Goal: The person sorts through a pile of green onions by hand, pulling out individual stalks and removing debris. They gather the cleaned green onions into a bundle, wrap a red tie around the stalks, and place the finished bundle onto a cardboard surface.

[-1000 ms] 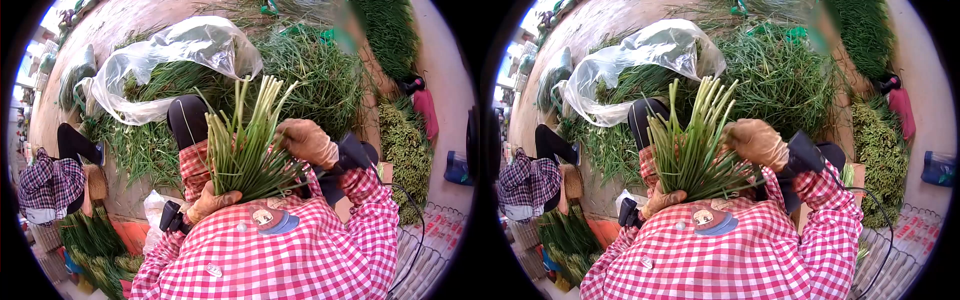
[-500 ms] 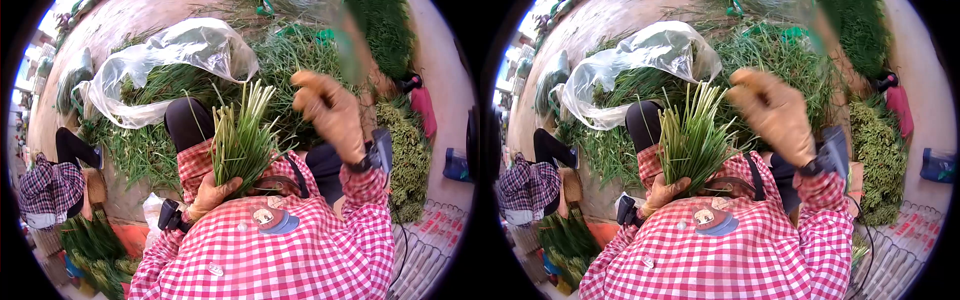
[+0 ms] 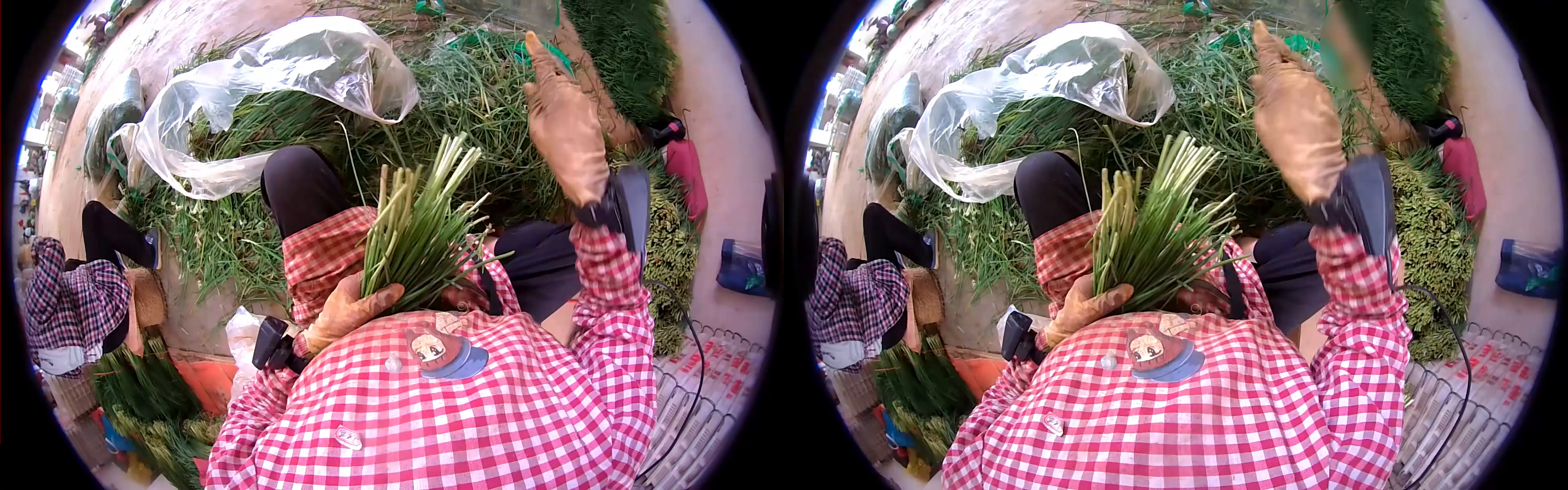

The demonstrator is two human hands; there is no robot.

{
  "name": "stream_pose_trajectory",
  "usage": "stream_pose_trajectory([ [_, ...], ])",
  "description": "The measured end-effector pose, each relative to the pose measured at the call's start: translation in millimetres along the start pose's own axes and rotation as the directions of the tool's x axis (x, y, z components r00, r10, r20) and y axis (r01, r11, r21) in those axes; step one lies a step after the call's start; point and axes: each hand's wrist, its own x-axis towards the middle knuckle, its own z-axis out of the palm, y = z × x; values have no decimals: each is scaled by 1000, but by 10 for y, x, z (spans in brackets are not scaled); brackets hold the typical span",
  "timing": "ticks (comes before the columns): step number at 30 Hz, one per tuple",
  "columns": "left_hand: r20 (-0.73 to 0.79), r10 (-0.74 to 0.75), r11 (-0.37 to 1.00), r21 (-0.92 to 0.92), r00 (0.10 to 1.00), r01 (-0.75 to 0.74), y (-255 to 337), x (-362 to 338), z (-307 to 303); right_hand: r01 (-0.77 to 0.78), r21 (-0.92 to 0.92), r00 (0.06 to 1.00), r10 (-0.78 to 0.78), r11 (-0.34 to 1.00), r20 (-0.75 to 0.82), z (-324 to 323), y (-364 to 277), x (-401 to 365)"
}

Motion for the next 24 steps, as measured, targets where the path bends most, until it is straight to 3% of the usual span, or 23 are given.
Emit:
stream_pose_trajectory([
  [1, 8, -5, 1000, 16, 1000, 5, 18, 5, 8, -32, -17, 989, 34, 999, 141, -168, -290, 23],
  [2, 19, -13, 999, 34, 1000, 12, 51, 13, 27, 297, 143, 954, -300, 944, 0, -137, -350, -78],
  [3, 34, -24, 998, 56, 999, 22, 73, 21, 44, 370, 16, 914, -367, 929, 174, -126, -575, -243],
  [4, 36, -42, 996, 82, 998, 39, 78, 16, 45, 447, 217, 857, -485, 868, 176, -83, -732, -342],
  [5, 38, -60, 992, 109, 998, 55, 78, 1, 34, 491, 244, 800, -544, 836, 254, 24, -842, -430],
  [6, 39, -75, 988, 136, 996, 69, 80, -9, 30, 643, -14, 706, -586, 765, 398, 157, -942, -490],
  [7, 25, -87, 988, 127, 996, 83, 93, -22, 41, 535, 36, 549, -379, 844, 745, 111, -1099, -356],
  [8, 10, -98, 989, 117, 995, 96, 116, -50, 61, 494, 128, 674, -472, 860, 568, 340, -991, -442],
  [9, -6, -108, 989, 103, 994, 108, 140, -75, 79, 525, 201, 712, -557, 827, 428, 449, -912, -459],
  [10, 38, -49, 997, 58, 998, 47, 154, -81, 111, 571, 257, 730, -626, 779, 276, 528, -854, -459],
  [11, 65, -49, 998, 36, 997, 46, 156, -86, 113, 665, 281, 670, -719, 693, 187, 528, -770, -421],
  [12, 94, -45, 999, 17, 995, 44, 163, -88, 106, 557, 479, 560, -733, 678, 387, 325, -726, -259],
  [13, 124, -41, 999, -2, 991, 41, 177, -86, 102, 502, 481, 520, -695, 719, 496, 293, -653, -174],
  [15, 159, -11, 1000, 8, 987, 10, 179, -72, 139, 556, 461, 616, -715, 692, 330, 374, -322, -161],
  [16, 157, -15, 999, 41, 987, 9, 157, -81, 89, 503, 465, 662, -671, 728, 335, 421, -146, -161],
  [17, 155, -22, 997, 74, 988, 10, 130, -92, 43, 577, 480, 695, -706, 661, 136, 476, 133, -151],
  [18, 133, -38, 995, 100, 990, 25, 94, -98, 11, 567, 303, 735, -637, 766, 233, 339, 256, -92],
  [19, 132, -62, 993, 112, 989, 47, 93, -96, -19, 339, 122, 843, -359, 933, 400, 230, 317, -44],
  [20, 127, -84, 990, 124, 988, 68, 99, -97, -48, 333, -108, 858, -254, 937, 446, 254, 489, 16],
  [22, 117, -110, 991, 92, 987, 100, 82, -95, -73, 431, -14, 891, -423, 902, 167, 326, 761, 35],
  [24, 112, -124, 992, 10, 986, 123, 50, -58, -72, 186, 19, 940, -184, 982, 286, 162, 629, -9],
])
